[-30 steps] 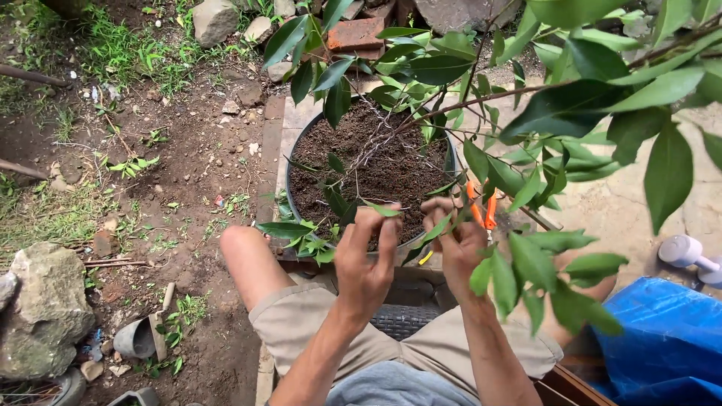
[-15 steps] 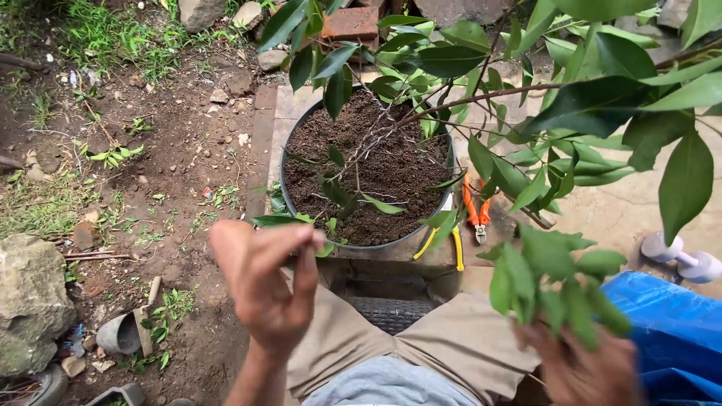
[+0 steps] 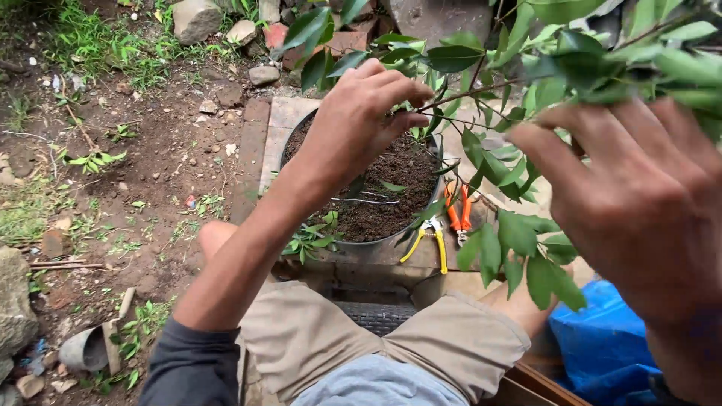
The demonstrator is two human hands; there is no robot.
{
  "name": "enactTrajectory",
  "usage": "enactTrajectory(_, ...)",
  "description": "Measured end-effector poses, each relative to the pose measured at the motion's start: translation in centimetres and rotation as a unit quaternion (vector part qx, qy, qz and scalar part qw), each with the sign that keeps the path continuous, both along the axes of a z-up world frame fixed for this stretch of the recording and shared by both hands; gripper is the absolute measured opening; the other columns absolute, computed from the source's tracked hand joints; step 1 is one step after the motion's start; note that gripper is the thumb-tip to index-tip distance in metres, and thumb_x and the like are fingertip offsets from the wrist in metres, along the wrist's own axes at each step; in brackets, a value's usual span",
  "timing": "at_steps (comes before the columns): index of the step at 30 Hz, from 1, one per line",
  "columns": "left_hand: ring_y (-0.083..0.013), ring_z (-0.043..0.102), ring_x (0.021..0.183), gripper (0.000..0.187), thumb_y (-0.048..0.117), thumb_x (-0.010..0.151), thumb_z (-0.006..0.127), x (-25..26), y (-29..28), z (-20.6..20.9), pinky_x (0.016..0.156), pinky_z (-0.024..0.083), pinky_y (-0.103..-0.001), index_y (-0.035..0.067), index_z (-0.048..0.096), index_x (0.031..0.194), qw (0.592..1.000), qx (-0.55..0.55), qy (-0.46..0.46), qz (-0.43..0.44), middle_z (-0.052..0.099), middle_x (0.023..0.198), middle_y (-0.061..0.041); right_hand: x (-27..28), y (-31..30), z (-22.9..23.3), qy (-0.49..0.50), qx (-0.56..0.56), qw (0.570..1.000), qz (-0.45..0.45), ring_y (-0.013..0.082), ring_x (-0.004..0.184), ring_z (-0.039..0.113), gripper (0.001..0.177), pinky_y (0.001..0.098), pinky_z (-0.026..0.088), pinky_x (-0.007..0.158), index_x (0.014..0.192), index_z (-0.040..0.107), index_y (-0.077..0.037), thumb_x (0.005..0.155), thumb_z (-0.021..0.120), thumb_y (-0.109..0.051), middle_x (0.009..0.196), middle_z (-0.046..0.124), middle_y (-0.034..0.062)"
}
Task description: Pruning and shaping a small tree in a pot using shears and wire to guide branch growth.
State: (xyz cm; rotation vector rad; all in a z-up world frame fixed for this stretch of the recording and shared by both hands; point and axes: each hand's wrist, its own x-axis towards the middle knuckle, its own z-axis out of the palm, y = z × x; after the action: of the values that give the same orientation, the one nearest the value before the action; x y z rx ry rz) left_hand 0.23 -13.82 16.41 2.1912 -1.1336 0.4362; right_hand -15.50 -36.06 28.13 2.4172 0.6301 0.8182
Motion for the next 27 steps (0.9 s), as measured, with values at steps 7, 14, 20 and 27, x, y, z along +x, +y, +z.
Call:
enactTrajectory(7,-0.0182,0.071,0.092,0.015,0.017,0.089,0.081,2.0,-0.6,0.8,0.088,0.057,-0.040,0.017,0.078,0.104,0.998,-0.036,0.027,-0.038,0.080,0.103,-0.001,6.4,-2.5,-1.2,-0.018,-0.094,0.995,0.022,0.0070,0.098,0.078,0.017,0.0229,0.070,0.072,0.127,0.072,-0.029,0.112,0.079,-0.024,0.128,0.076,-0.0080)
enactTrajectory(14,-0.0193,0.080,0.089,0.017,0.002,0.094,0.067,2.1,0.0,2.2,0.082,0.066,-0.030,0.003,0.072,0.110,0.981,-0.073,0.143,-0.111,0.080,0.102,-0.013,8.2,-2.7,-0.6,0.037,-0.113,0.993,0.022,0.0120,0.089,0.076,0.022,0.0250,0.062,0.051,0.126,0.067,-0.028,0.109,0.073,-0.016,0.122,0.073,-0.0066)
enactTrajectory(20,-0.0126,0.077,0.070,0.011,0.018,0.088,0.084,2.5,-1.0,1.4,0.072,0.063,-0.035,0.012,0.078,0.094,0.992,-0.052,0.083,-0.074,0.082,0.087,-0.003,9.4,-2.8,-0.2,0.069,-0.095,0.993,0.020,0.0128,0.087,0.076,0.023,0.0273,0.058,0.048,0.126,0.069,-0.031,0.110,0.067,-0.014,0.119,0.072,-0.0077)
enactTrajectory(27,-0.0216,0.074,0.094,0.014,0.031,0.087,0.084,3.1,-2.4,0.1,0.098,0.054,-0.053,0.018,0.078,0.087,0.997,-0.025,0.080,-0.004,0.081,0.093,-0.004,10.2,-2.1,1.3,0.167,-0.067,0.984,0.004,0.0169,0.075,0.076,0.018,0.0335,0.063,0.047,0.124,0.071,-0.027,0.108,0.065,-0.022,0.118,0.074,-0.0051)
